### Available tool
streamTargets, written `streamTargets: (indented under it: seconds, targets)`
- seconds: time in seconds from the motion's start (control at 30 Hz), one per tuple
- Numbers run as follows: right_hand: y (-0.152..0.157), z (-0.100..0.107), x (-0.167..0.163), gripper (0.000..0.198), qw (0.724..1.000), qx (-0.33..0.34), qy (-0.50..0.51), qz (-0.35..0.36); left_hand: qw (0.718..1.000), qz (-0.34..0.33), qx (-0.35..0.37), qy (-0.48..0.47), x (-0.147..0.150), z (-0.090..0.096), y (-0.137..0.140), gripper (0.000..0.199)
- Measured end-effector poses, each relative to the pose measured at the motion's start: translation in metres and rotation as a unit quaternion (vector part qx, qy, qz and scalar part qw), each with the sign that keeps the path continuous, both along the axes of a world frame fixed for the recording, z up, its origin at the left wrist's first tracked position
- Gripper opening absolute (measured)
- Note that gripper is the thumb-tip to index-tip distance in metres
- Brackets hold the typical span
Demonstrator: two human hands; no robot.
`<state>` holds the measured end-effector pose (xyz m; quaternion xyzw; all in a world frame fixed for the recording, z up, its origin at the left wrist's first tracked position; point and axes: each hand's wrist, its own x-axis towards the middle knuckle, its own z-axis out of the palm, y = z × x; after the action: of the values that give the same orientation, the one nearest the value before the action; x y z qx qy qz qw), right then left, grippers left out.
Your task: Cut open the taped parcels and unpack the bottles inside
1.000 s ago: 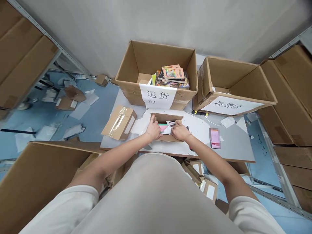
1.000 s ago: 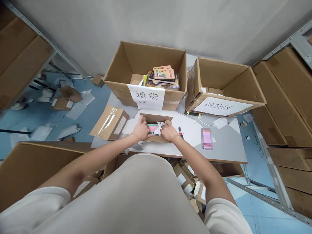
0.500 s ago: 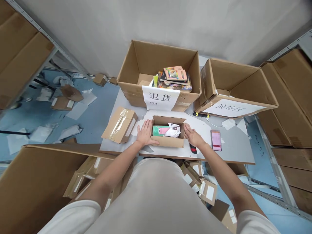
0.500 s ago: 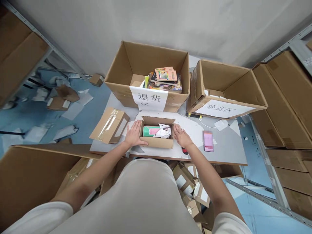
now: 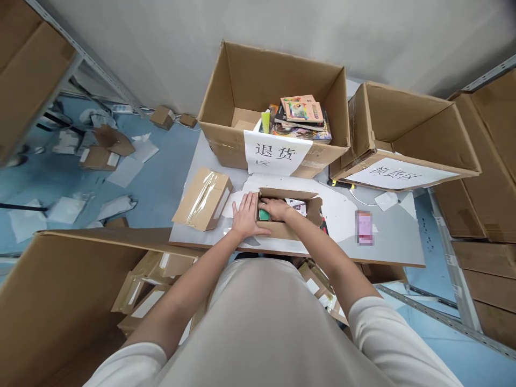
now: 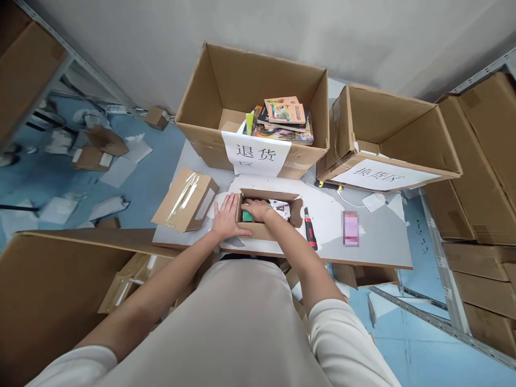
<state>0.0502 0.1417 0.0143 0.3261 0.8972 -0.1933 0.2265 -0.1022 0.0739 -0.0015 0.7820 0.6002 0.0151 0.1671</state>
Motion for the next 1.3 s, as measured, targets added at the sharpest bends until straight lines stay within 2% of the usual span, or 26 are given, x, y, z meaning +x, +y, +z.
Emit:
streamTargets:
  seconds: [0.07, 0.17, 0.27, 0.4, 0.53, 0.63, 0.77, 0.87, 1.0, 1.1, 1.2, 1.27, 1.3]
  targets:
    - [-0.001, -0.005, 0.005, 0.064, 0.999, 0.022, -0.022, 0.009, 1.0, -0.006, 0.007, -0.004, -0.001, 0.001, -0.002, 0.13]
    - [-0.005, -0.003, 0.012, 0.061, 0.998, 0.051, -0.04, 0.017, 0.999, -0.011, 0.022, -0.021, -0.001, 0.003, -0.005, 0.125]
    - [-0.008, -0.001, 0.01, 0.062, 0.998, 0.046, -0.049, -0.003, 0.998, -0.024, 0.039, -0.049, -0.002, 0.004, -0.01, 0.108]
    - [-0.011, -0.009, -0.005, 0.054, 0.996, 0.028, -0.07, -0.056, 0.994, -0.054, 0.042, -0.083, -0.006, 0.004, -0.018, 0.078]
    - [-0.011, -0.012, -0.013, 0.043, 0.996, 0.029, -0.043, -0.07, 0.993, -0.055, 0.034, -0.1, -0.007, 0.007, -0.022, 0.066]
    - [-0.006, 0.002, -0.003, 0.046, 0.998, 0.027, -0.012, -0.057, 0.994, -0.044, 0.03, -0.091, -0.005, 0.011, -0.022, 0.065]
    - [-0.003, 0.038, 0.035, 0.055, 0.992, 0.042, 0.102, -0.065, 0.996, -0.022, 0.042, -0.076, -0.001, 0.011, -0.019, 0.069]
    - [-0.007, 0.065, 0.07, 0.055, 0.957, 0.098, 0.227, -0.149, 0.996, -0.011, 0.052, -0.068, 0.003, 0.008, -0.014, 0.071]
    - [-0.01, 0.104, 0.106, 0.051, 0.868, 0.249, 0.362, -0.233, 0.997, -0.023, 0.058, -0.055, 0.009, 0.004, 0.003, 0.068]
    - [-0.018, 0.142, 0.127, 0.058, 0.796, 0.367, 0.393, -0.278, 0.997, -0.032, 0.055, -0.04, 0.012, 0.008, 0.027, 0.066]
    - [-0.043, 0.175, 0.141, 0.066, 0.738, 0.448, 0.407, -0.297, 0.998, -0.036, 0.054, -0.025, 0.013, 0.015, 0.056, 0.062]
    - [-0.069, 0.181, 0.143, 0.068, 0.712, 0.476, 0.409, -0.316, 0.998, -0.031, 0.055, -0.016, 0.014, 0.021, 0.072, 0.055]
    - [-0.084, 0.176, 0.141, 0.068, 0.703, 0.48, 0.403, -0.336, 0.998, -0.03, 0.057, -0.014, 0.014, 0.024, 0.078, 0.052]
